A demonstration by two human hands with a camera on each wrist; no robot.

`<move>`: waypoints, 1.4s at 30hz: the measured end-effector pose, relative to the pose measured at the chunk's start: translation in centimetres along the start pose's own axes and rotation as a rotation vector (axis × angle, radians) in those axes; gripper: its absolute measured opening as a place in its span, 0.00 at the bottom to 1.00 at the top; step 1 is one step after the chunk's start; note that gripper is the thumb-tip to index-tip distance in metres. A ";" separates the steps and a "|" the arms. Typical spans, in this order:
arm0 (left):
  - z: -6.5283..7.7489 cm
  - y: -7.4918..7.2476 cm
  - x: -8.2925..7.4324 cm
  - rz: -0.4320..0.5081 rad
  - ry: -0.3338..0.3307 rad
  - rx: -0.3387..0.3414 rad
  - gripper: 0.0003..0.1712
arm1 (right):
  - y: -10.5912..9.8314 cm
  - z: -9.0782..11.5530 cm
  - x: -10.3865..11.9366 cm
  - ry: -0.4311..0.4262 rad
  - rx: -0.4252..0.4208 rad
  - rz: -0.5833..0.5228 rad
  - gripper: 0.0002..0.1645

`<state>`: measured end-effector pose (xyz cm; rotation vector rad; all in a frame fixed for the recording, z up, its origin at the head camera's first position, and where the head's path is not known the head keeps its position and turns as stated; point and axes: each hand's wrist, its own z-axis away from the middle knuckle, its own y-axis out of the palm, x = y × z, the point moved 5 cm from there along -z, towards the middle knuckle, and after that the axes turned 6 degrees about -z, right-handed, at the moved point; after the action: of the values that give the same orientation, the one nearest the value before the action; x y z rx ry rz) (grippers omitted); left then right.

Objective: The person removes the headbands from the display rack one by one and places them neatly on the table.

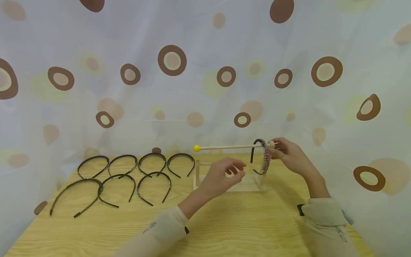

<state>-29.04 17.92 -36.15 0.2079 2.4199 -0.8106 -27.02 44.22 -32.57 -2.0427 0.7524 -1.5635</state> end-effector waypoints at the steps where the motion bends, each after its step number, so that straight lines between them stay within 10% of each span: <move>1: 0.0 0.9 0.1 -0.005 -0.038 0.038 0.14 | -0.1 0.0 0.0 0.005 0.002 -0.001 0.32; 8: -0.7 5.3 0.8 0.034 -0.220 0.060 0.22 | -0.3 0.0 -0.2 0.008 0.001 0.004 0.30; 17: -1.6 7.4 1.1 0.159 -0.318 0.025 0.35 | 0.4 -0.3 0.1 -0.020 -0.011 -0.026 0.28; 25: -1.5 8.3 1.1 0.203 -0.299 0.050 0.32 | 0.2 -0.3 -0.1 -0.002 -0.011 -0.003 0.28; 42: -1.0 6.8 -0.7 0.154 -0.323 -0.193 0.25 | 0.0 0.0 0.2 -0.020 -0.024 0.040 0.29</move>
<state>-26.81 24.00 -38.52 0.1714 2.1299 -0.4952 -26.97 44.12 -32.38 -2.0440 0.8033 -1.5170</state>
